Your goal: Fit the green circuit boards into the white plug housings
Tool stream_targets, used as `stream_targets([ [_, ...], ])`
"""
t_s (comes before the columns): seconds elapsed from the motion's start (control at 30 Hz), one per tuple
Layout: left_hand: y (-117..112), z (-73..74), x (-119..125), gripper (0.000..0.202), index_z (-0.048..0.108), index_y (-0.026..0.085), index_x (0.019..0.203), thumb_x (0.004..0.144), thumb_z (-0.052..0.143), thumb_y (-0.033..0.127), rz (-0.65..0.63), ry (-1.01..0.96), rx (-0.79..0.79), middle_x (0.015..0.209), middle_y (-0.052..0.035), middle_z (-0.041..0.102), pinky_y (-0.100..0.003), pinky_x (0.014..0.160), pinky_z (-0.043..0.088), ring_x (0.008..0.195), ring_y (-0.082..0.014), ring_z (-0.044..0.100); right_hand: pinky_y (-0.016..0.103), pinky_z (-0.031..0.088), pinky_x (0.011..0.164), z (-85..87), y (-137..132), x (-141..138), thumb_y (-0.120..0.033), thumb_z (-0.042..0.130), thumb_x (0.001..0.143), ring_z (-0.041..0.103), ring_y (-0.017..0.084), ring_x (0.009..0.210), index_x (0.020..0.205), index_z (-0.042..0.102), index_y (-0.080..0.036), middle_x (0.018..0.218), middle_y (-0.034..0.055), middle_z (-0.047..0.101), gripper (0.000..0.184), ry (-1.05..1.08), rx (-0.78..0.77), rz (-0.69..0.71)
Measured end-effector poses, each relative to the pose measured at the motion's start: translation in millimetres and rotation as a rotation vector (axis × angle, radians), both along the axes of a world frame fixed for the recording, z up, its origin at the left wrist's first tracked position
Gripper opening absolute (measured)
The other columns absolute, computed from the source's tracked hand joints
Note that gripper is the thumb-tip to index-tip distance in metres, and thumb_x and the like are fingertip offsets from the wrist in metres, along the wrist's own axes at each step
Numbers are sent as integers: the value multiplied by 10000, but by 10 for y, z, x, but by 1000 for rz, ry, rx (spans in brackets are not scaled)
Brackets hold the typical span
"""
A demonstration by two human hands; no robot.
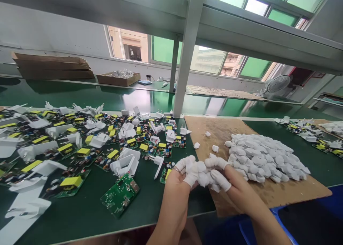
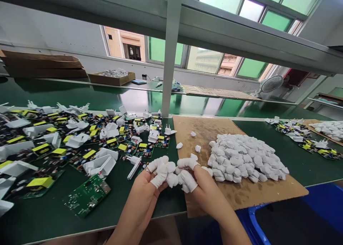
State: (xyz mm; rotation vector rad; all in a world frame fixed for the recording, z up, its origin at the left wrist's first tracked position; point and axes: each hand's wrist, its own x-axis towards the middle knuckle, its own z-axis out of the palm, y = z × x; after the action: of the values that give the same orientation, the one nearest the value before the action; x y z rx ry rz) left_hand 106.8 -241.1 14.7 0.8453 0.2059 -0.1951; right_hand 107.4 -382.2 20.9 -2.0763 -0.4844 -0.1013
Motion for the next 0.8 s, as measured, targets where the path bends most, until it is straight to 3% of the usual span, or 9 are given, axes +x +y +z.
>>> stream_targets([
  [0.17,-62,-34,-16,514,417,167,1105,638,618,238,28,-89,63,837,-39,617,-220,635,458,754,-137,564,274,419,684,-80,93,12,-346,361,848,497,196,774,960,512,-157,879,57,532,267,50,87,-20],
  [0.27,-113,-24,-10,464,440,160,1069,639,609,205,21,-110,48,828,-36,613,-199,588,446,705,-122,562,246,440,592,-105,219,-16,-368,418,816,504,183,667,785,510,-168,759,37,535,222,33,115,-37],
  [0.37,-145,-22,4,413,480,167,1025,632,605,195,31,-92,12,826,-28,610,-192,566,440,698,-122,565,260,451,570,-187,339,-39,-363,375,822,508,198,653,675,456,-188,689,37,522,243,-67,87,-161],
  [0.47,-161,-41,2,346,510,192,992,654,580,183,37,-94,1,844,-8,601,-180,599,435,754,-115,554,331,431,740,-300,392,-20,-361,315,863,490,230,843,820,492,-175,846,76,530,260,-81,101,-226],
  [0.57,-170,-61,-4,279,534,203,947,670,561,174,79,-34,-55,874,0,585,-162,618,429,804,-106,533,348,400,816,-356,404,34,-369,405,845,441,237,965,1009,468,-168,999,85,497,268,-8,229,-240],
  [0.7,-170,-63,21,195,541,194,900,706,526,186,79,27,-128,799,4,571,-142,547,423,673,-71,520,310,409,818,-312,418,105,-375,519,779,449,223,966,1032,458,-156,999,69,510,340,126,516,-222],
  [0.8,-165,-50,52,192,505,191,933,743,481,208,76,52,-143,712,19,543,-139,468,403,545,-49,479,292,444,735,-248,381,153,-373,522,775,506,206,837,1001,465,-152,929,60,530,322,133,565,-256],
])
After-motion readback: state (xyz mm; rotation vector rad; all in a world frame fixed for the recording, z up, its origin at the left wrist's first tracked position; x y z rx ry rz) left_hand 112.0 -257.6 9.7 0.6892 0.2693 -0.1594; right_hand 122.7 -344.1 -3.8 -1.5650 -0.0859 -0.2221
